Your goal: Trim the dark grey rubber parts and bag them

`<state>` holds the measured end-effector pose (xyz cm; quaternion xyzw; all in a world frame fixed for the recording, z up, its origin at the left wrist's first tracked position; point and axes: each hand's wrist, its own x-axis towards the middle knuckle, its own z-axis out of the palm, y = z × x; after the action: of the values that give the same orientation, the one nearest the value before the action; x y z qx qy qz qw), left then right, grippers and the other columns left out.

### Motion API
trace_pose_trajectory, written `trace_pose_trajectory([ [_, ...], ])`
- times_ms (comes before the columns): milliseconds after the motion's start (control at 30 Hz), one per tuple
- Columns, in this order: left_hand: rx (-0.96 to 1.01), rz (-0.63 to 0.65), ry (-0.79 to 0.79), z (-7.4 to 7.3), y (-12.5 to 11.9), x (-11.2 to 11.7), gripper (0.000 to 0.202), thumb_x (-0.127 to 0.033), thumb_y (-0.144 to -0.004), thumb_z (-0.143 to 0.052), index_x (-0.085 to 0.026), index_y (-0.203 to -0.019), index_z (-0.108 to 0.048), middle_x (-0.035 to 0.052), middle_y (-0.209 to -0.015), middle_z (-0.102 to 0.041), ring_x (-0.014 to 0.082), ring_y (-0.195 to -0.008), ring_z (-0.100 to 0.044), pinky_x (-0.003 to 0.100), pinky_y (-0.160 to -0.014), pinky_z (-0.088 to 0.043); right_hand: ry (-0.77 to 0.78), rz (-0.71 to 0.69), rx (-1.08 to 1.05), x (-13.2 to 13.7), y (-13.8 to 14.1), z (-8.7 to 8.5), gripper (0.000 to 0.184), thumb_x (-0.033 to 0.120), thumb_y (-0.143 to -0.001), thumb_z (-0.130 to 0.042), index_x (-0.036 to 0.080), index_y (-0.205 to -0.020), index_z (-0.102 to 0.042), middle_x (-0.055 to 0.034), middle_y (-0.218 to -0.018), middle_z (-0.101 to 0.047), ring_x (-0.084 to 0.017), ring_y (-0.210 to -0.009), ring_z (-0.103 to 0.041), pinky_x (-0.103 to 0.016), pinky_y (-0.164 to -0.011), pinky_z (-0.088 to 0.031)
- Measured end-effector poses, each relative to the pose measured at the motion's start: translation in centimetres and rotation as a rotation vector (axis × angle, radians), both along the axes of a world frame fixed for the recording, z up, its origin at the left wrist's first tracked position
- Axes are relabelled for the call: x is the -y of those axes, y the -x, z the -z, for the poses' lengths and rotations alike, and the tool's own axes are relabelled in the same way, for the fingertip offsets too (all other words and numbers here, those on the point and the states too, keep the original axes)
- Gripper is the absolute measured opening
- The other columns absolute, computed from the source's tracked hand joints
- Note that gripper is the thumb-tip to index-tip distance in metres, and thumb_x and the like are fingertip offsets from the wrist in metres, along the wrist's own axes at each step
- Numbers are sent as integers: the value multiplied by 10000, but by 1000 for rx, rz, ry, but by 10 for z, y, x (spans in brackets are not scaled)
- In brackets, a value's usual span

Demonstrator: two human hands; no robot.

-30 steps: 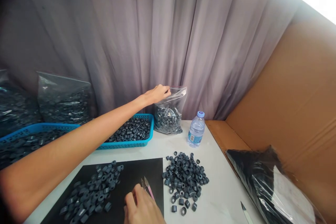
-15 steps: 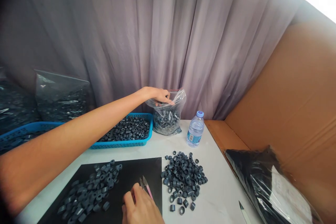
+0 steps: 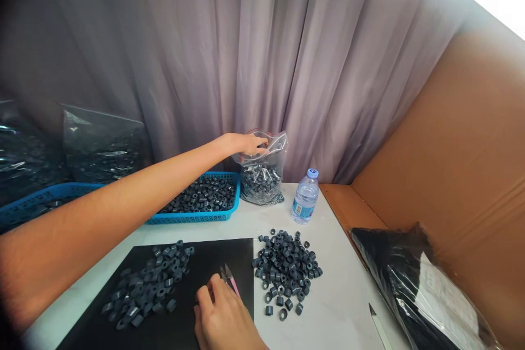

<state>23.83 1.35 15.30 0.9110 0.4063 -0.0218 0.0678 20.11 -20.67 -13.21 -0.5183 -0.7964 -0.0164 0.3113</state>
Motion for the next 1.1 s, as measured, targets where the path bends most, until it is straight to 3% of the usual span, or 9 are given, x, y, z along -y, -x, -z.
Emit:
trace_pose_trajectory([
  [400,51,65,-94,6,-3,-11,364,-339,-970,-636,-177,-1293,-597,105,-1297,-634,252,-1077,-665,463,-894,-579,-11,-27,-5,2,-2,-7,270,62,-851,-610,216,-1018,-465,-41,-980,-583,-211,-821,-681,-298,-727,-606],
  [600,147,142,-261,-2,-3,-16,342,-376,-979,-613,-172,-1253,-622,100,-1258,-658,254,-1078,-666,477,-919,-560,27,-33,-24,2,-4,-11,237,73,-881,-603,215,-1029,-484,-42,-993,-585,-212,-867,-677,-314,-798,-605],
  [700,236,203,-366,-7,4,-10,348,-426,-1041,-448,-189,-1164,-673,90,-1171,-703,280,-1130,-651,459,-984,-499,39,-35,-45,5,-6,-14,191,98,-930,-586,217,-1051,-499,-41,-998,-581,-213,-885,-679,-311,-815,-604],
  [800,334,257,-467,-5,20,13,395,-366,-1069,-333,-169,-1232,-634,125,-1318,-627,308,-1288,-551,436,-1074,-412,68,-56,-131,10,-10,-18,164,115,-997,-516,220,-1123,-514,-50,-1042,-581,-209,-959,-676,-301,-860,-595],
  [867,402,281,-524,5,40,40,410,-326,-1077,-282,-158,-1297,-584,136,-1412,-544,294,-1346,-489,425,-1122,-361,95,-78,-257,13,-12,-21,177,133,-1034,-450,219,-1171,-524,-59,-1089,-576,-190,-966,-670,-290,-875,-584],
  [933,517,337,-587,26,67,75,373,-291,-1070,-305,-160,-1226,-618,121,-1323,-585,261,-1258,-547,399,-1108,-382,102,-89,-412,14,-15,-22,182,168,-1052,-424,217,-1174,-550,-60,-1087,-573,-174,-922,-663,-279,-855,-578],
  [1000,585,369,-561,56,100,113,309,-277,-1053,-359,-194,-1106,-652,91,-1166,-644,231,-1128,-606,367,-1058,-434,84,-76,-539,15,-18,-23,166,208,-1053,-450,212,-1152,-584,-50,-1019,-575,-168,-848,-642,-272,-806,-572],
  [1100,585,255,-352,112,152,161,212,-324,-1023,-457,-284,-1145,-626,55,-1134,-679,237,-1078,-635,380,-1006,-490,61,-65,-635,17,-21,-25,136,243,-1048,-507,212,-1114,-621,-37,-937,-579,-173,-807,-610,-280,-765,-554],
])
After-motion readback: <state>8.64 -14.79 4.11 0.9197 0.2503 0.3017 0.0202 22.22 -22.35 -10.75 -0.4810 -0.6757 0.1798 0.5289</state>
